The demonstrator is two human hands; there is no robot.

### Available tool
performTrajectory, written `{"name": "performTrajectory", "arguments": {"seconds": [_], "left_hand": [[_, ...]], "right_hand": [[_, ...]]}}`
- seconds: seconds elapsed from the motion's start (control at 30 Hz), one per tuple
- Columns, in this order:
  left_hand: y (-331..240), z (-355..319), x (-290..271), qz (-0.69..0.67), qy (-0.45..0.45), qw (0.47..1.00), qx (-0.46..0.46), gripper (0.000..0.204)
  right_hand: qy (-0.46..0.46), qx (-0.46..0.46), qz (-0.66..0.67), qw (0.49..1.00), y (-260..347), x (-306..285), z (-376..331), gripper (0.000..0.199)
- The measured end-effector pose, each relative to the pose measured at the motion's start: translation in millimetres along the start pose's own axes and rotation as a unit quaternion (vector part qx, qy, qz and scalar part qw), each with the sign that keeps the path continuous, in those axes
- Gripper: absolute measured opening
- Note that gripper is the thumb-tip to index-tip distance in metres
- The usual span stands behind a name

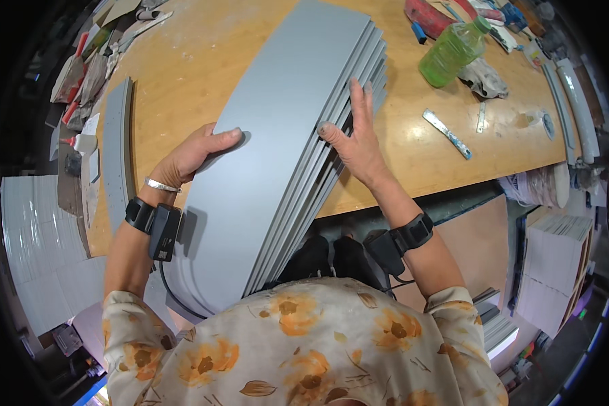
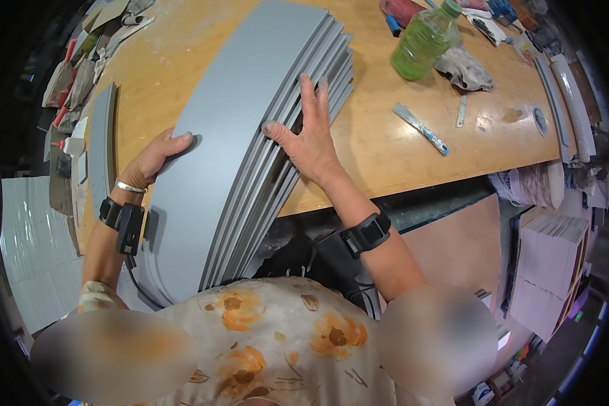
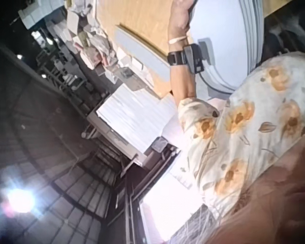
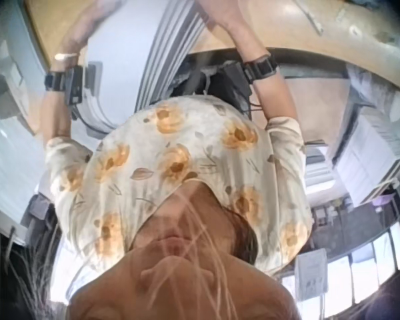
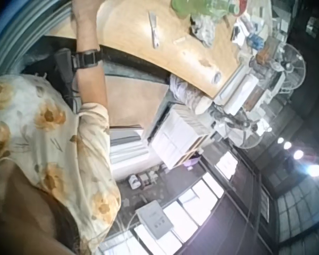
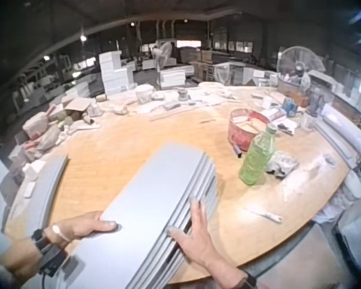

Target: Deburring edges with a scraper and cleaning curved furniture panels with a cloth and solvent.

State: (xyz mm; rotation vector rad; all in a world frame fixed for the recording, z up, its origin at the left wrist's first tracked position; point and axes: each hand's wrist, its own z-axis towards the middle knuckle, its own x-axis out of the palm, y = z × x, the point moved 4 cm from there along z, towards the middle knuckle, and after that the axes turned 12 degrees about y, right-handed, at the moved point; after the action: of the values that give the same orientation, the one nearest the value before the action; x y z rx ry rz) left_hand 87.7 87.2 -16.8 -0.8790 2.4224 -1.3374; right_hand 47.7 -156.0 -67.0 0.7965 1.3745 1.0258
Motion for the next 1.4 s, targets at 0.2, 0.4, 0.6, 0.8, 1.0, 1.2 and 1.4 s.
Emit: {"name": "performTrajectory", "arguments": {"seconds": [0.2,0.4,0.6,0.8,1.0,1.2,1.4], "left_hand": [[-5.3,-1.2,6.4,-0.017,-0.051,0.999,0.004,0.043],[11.5,2.3,-14.7,-0.02,-0.063,0.998,0.001,0.044],[5.1,4.1,-9.6,-0.071,-0.001,0.997,0.01,0.046],[-0.5,3.9,-2.0,-0.102,-0.066,0.993,0.012,0.03],[14.1,-8.2,-26.5,-0.126,-0.032,0.991,-0.006,0.029],[7.1,-1.4,-14.5,-0.083,-0.113,0.989,0.045,0.039],[-13.7,-7.1,-1.7,-0.096,-0.076,0.99,0.073,0.058]], "right_hand": [[-0.019,0.042,0.035,0.998,-15.6,-31.1,-19.8,0.062],[-0.173,0.046,-0.284,0.942,-71.2,-110.6,-50.1,0.044],[-0.14,0.149,-0.447,0.871,-99.4,-140.6,-66.2,0.036],[-0.103,0.164,-0.405,0.894,-93.1,-142.1,-70.4,0.031],[-0.007,0.162,0.216,0.963,-23.6,-57.7,-70.8,0.033],[0.085,0.134,0.309,0.938,7.1,-22.5,-64.4,0.039],[0.092,0.117,0.297,0.943,11.0,-19.4,-68.1,0.042]]}}
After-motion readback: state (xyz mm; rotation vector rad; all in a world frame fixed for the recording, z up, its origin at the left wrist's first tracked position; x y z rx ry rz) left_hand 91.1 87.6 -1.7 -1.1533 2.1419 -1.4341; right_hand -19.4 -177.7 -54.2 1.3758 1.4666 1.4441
